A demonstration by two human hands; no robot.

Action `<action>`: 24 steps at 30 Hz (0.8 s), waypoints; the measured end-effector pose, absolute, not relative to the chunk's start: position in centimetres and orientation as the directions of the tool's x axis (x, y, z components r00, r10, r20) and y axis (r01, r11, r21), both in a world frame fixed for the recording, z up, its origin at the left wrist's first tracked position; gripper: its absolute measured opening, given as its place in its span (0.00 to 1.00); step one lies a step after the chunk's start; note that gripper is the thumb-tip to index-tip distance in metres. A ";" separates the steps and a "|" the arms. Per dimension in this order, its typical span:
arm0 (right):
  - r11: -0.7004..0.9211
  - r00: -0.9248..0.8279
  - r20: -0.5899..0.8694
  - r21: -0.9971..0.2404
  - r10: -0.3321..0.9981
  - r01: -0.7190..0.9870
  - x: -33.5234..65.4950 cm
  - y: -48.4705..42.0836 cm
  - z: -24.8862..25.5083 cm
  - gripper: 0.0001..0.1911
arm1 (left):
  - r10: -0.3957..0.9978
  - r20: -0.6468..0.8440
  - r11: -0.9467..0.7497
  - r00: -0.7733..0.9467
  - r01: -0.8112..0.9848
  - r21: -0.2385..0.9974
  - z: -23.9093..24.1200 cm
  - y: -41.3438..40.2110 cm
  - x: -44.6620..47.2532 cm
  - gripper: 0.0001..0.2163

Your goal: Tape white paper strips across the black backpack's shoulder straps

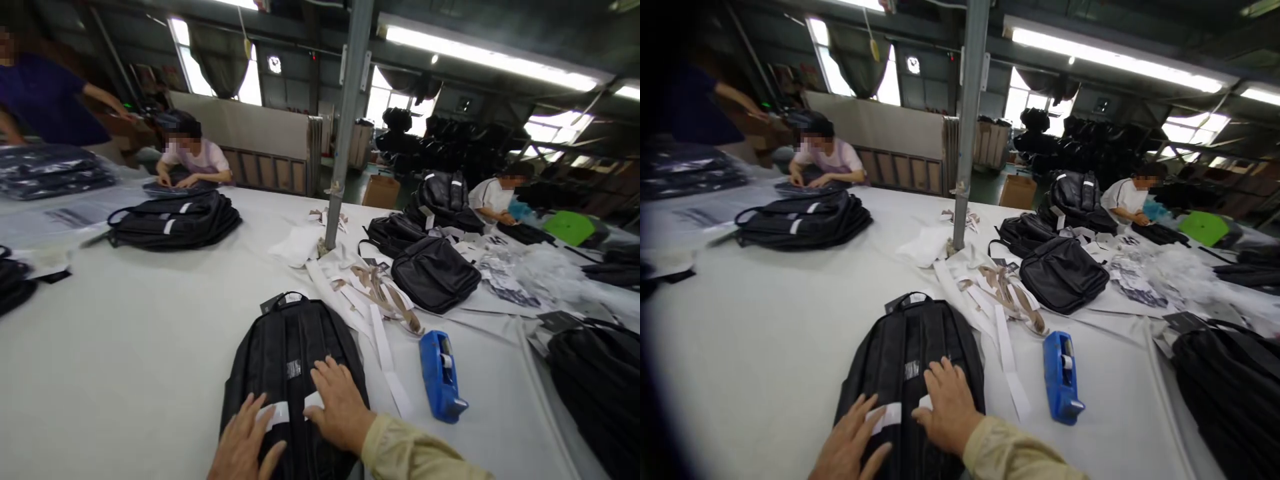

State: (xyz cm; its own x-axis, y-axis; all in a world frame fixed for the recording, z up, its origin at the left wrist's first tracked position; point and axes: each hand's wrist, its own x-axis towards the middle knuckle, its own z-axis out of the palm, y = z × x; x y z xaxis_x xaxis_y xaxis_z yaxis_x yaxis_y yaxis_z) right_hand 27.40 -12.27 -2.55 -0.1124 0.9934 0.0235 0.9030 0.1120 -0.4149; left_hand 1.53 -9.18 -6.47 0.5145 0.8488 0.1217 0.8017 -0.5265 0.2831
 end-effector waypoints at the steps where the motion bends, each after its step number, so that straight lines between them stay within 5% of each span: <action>1: 0.166 -0.180 0.002 -0.398 0.984 0.902 27.0 -11.7 -3.7 0.37 | 0.789 0.180 -0.614 0.587 0.753 0.238 -7.5 -9.0 2.4 0.22; 4: 0.208 -0.271 -0.118 -0.384 0.955 0.900 26.4 -11.2 -6.7 0.40 | 0.723 0.161 -0.691 0.672 0.695 0.198 -10.0 -8.8 4.3 0.26; 8: 0.194 -0.275 -0.121 -0.451 0.954 0.871 28.1 -11.6 -7.2 0.33 | 0.706 0.195 -0.702 0.681 0.636 0.321 -9.5 -8.9 2.4 0.24; 12: 0.066 -0.063 0.023 -0.485 0.998 0.872 32.4 -14.9 -5.7 0.25 | 0.838 0.316 -0.544 0.445 0.722 0.427 -8.8 -11.4 -4.0 0.22; 17: 0.303 -0.358 -0.058 -0.418 0.932 0.856 35.8 -20.8 -5.5 0.35 | 0.764 0.246 -0.641 0.597 0.746 0.180 -10.1 -15.6 -6.9 0.33; 24: 0.480 -0.525 -0.109 -0.284 0.844 0.830 32.9 -17.8 -7.0 0.34 | 0.666 0.153 -0.741 0.731 0.672 0.015 -9.3 -12.4 -0.4 0.24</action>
State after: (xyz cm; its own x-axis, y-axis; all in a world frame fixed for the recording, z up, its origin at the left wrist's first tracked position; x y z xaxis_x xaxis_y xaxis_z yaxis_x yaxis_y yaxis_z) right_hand 32.91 -17.84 -7.00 -0.5252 0.8439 -0.1094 0.8302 0.4799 -0.2839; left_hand -0.42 -12.40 -9.26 0.7306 0.6655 0.1527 0.6717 -0.7407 0.0149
